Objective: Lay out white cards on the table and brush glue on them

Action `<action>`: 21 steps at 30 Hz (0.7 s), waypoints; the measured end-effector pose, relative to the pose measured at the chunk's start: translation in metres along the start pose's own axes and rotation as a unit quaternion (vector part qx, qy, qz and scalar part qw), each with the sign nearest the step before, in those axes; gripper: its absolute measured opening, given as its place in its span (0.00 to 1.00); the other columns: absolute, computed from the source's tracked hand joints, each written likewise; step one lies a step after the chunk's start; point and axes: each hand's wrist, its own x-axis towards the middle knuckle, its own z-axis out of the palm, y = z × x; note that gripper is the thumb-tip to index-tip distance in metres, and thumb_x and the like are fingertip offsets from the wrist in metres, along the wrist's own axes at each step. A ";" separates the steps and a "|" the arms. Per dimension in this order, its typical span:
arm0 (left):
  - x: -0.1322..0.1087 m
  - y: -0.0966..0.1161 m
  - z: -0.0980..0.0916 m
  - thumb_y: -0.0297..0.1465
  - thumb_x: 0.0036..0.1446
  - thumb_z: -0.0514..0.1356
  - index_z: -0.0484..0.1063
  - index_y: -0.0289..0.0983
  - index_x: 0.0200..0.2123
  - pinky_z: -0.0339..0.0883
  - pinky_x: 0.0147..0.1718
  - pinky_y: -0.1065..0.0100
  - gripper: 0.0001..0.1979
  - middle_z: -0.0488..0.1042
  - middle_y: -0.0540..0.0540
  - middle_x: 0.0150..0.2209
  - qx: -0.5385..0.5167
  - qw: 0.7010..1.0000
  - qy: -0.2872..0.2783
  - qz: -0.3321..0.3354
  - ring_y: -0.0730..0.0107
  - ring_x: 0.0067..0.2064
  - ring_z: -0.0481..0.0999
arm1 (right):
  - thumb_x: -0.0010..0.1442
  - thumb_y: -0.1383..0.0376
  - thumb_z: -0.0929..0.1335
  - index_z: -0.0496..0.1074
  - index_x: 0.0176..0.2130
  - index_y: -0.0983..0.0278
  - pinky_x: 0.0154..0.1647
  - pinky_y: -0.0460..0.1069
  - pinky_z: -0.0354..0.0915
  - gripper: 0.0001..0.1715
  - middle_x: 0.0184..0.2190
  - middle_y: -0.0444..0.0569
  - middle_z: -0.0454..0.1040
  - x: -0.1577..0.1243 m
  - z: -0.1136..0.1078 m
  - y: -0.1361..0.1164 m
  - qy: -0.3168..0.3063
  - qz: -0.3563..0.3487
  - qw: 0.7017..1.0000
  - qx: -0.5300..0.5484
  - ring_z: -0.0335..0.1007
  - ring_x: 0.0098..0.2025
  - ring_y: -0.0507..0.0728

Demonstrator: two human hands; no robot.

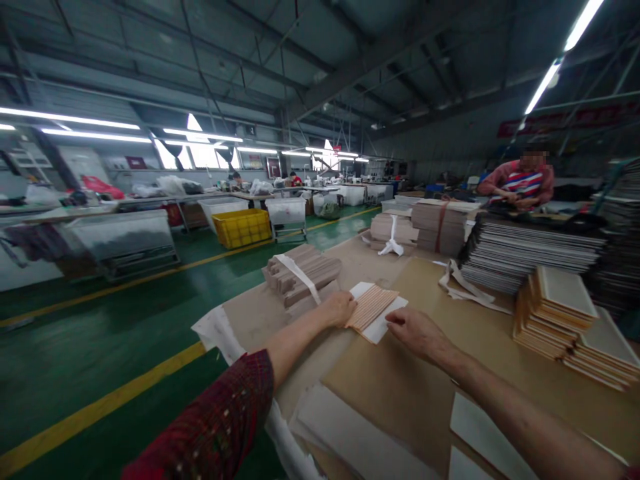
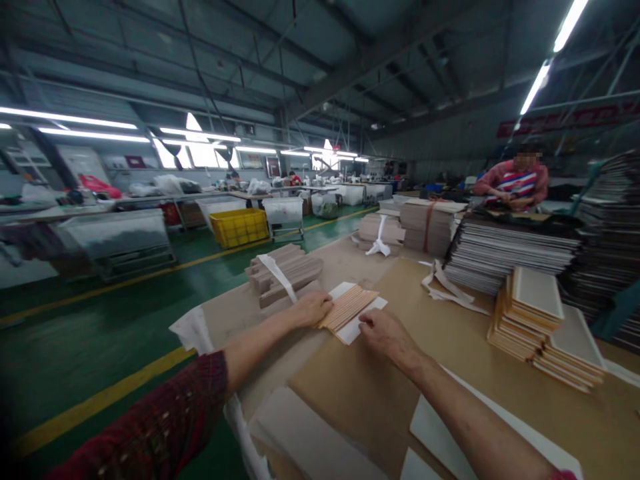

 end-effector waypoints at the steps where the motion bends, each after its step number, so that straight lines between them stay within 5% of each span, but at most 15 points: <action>1: 0.005 0.000 0.001 0.37 0.66 0.60 0.70 0.36 0.53 0.73 0.48 0.54 0.16 0.71 0.40 0.53 -0.003 1.000 -0.003 -0.011 0.59 0.49 0.75 | 0.69 0.61 0.68 0.74 0.44 0.66 0.51 0.58 0.69 0.10 0.44 0.49 0.76 -0.002 0.002 0.001 -0.002 -0.002 1.000 0.005 0.74 0.45 0.58; 11: 0.024 -0.008 -0.004 0.37 0.65 0.61 0.70 0.35 0.53 0.74 0.46 0.54 0.17 0.72 0.42 0.52 -0.027 0.995 -0.042 -0.090 0.57 0.49 0.75 | 0.65 0.67 0.66 0.77 0.39 0.63 0.46 0.52 0.67 0.09 0.37 0.47 0.79 -0.019 -0.001 0.001 -0.011 -0.041 0.997 0.059 0.75 0.40 0.57; 21: 0.028 -0.010 -0.001 0.37 0.65 0.60 0.71 0.35 0.51 0.74 0.45 0.55 0.15 0.73 0.42 0.51 0.015 0.997 -0.028 -0.069 0.59 0.48 0.76 | 0.57 0.64 0.62 0.77 0.30 0.60 0.34 0.48 0.62 0.15 0.28 0.44 0.78 -0.028 0.004 0.004 -0.016 -0.071 0.992 0.106 0.73 0.33 0.58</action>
